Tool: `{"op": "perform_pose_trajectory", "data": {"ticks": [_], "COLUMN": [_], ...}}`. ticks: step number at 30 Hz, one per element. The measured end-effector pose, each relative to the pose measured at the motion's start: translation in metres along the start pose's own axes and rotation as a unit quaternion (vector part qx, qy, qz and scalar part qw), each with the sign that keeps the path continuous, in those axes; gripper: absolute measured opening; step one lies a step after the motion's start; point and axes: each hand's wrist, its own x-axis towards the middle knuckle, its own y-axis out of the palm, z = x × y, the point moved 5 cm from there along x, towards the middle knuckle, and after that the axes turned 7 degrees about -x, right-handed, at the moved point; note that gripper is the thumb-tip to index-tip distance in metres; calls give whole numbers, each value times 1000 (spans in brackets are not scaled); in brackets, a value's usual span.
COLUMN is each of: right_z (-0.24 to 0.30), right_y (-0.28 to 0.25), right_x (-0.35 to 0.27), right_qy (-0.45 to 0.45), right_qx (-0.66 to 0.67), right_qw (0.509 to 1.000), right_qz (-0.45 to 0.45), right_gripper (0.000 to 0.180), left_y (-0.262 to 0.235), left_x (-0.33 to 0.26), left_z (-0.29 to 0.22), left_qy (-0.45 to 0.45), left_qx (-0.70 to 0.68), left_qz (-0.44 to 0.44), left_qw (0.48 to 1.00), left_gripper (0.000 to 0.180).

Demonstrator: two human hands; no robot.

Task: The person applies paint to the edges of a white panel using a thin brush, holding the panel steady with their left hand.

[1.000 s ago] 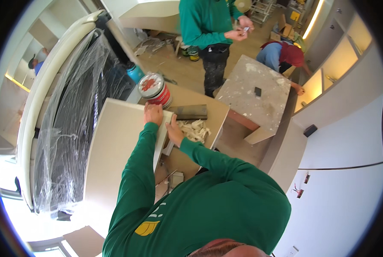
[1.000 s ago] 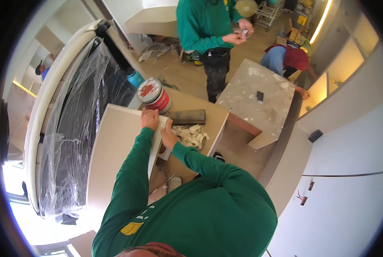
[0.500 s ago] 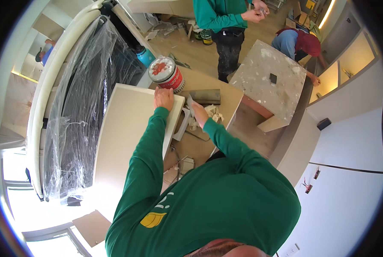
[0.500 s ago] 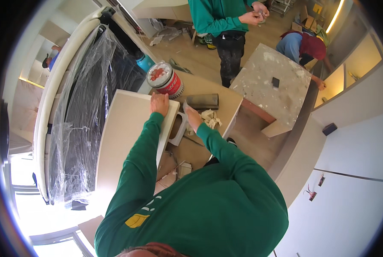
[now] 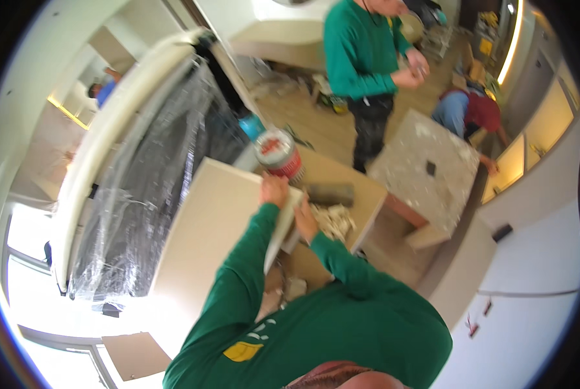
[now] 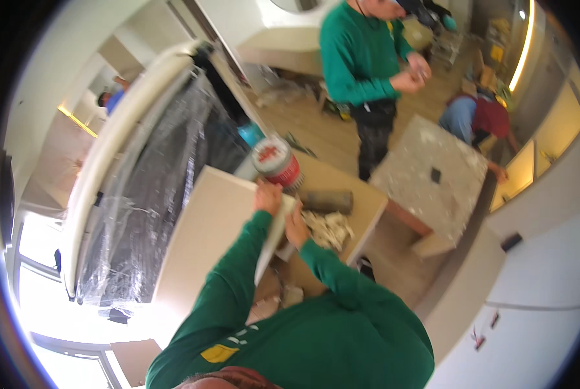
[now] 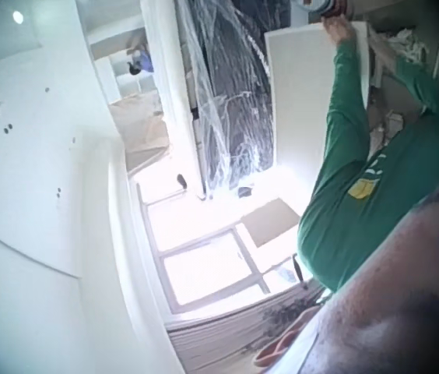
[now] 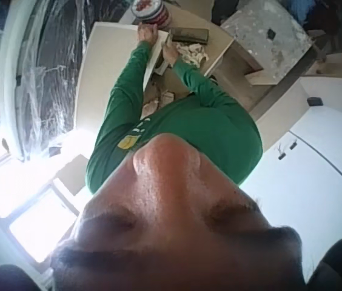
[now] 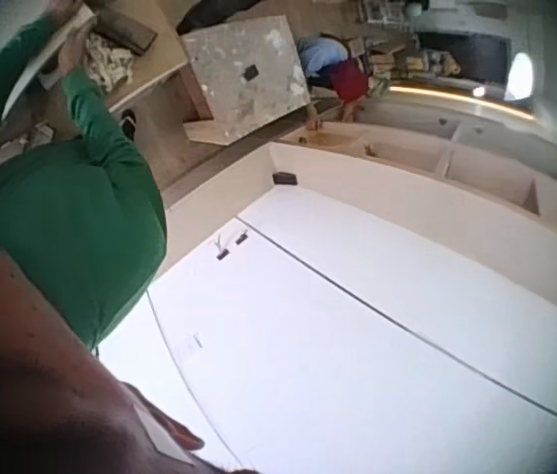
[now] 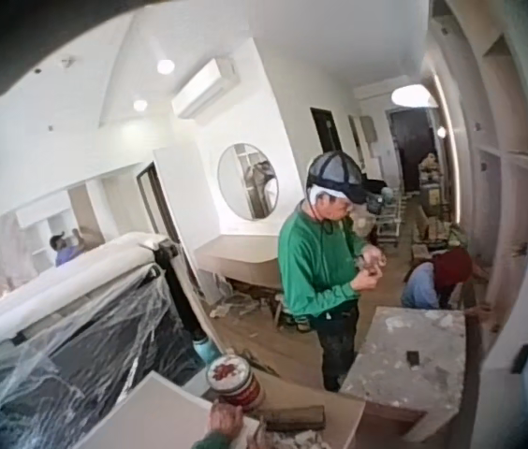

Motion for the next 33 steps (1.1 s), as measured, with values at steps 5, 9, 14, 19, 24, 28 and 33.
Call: {"op": "perform_pose_trajectory", "data": {"ticks": [5,9,14,19,24,28,33], "right_z": [15,33,28,39,9,28,6], "right_y": [-26,-14,-20,-21,-7,-23,-13], "right_x": [5,-7,15,14,11,25,23], "right_qy": [83,-4,32,86,4,93,45], "right_qx": [29,-30,-4,17,-8,9,-5], "right_qw": [995,999,999,996,1000,995,999], "right_qz": [53,28,-9,3,-16,25,11], "right_gripper": [72,71,71,72,73,74,75], "left_y": [-8,-13,-19,-19,-18,-14,-9], "left_x": [9,13,13,6,12,7,7], "left_z": [-21,-16,-20,-15,-23,-19,-13], "left_qy": [-64,-71,-75,-78,-69,-74,-65], "left_qx": [-98,-56,-68,-87,-54,-65,-60], "left_qz": [38,75,67,40,93,75,61], "left_qw": [992,993,993,992,992,992,994], "left_gripper": [39,32,36,35,38,38,33]}}
